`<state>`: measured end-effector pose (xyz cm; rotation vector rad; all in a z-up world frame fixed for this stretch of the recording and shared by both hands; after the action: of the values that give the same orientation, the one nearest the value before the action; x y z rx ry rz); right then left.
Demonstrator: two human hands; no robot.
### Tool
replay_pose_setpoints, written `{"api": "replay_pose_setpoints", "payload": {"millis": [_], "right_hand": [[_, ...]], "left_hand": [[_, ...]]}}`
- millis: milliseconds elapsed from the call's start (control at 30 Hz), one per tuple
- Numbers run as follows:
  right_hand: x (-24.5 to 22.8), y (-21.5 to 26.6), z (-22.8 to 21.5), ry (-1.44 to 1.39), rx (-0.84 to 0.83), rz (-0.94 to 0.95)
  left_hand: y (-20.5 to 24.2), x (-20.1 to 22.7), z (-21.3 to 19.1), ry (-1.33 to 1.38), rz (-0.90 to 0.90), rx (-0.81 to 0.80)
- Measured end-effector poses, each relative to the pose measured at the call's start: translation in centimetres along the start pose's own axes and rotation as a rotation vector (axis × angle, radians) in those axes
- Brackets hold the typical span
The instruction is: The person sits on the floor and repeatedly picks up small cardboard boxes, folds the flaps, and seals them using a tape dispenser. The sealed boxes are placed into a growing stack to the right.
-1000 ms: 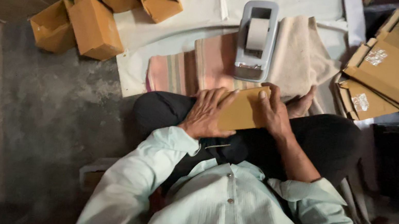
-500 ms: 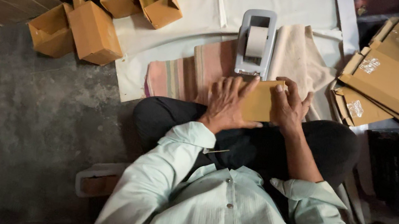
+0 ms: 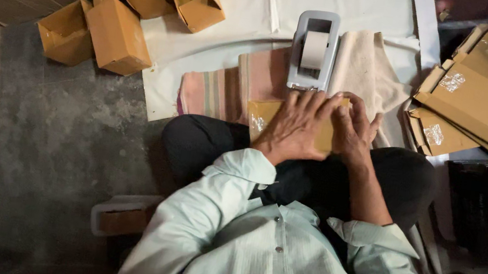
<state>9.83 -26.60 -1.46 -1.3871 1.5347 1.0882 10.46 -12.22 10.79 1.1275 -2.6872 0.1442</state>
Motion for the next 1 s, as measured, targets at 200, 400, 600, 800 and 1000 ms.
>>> {"api": "replay_pose_setpoints", "payload": {"millis": [200,400,600,800,1000], "right_hand": [[-1.7,0.1,-1.1,-0.106,0.029,-0.006],[-1.4,0.1,-0.8,-0.009,0.039,0.134],[0.6,0.0,-0.1,0.098,0.063,0.058],[-0.4,0.0,1.7,-0.265,-0.169,-0.155],[-2.2,0.8,-0.3,-0.048,-0.103,0.064]], "left_hand": [[4.7,-3.9,-2.1,-0.002,-0.001,0.077],[6.8,-7.4,1.2,0.494,-0.160,0.361],[6.9,-11.4,6.8,0.697,-0.508,0.366],[8.3,-13.6,9.5,0.988,-0.716,0.197],[8.0,-9.2,6.7,0.457,-0.091,0.361]]}}
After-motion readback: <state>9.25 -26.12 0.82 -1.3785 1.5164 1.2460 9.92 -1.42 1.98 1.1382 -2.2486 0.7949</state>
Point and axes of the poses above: each hand's wrist, its own y-axis away from the middle knuckle, its own z-axis out of the palm, x = y × z, the point moved 7 cm from there along -y, towards the middle knuckle, and after that the axes turned 8 degrees about -x, right-handed, at the moved point
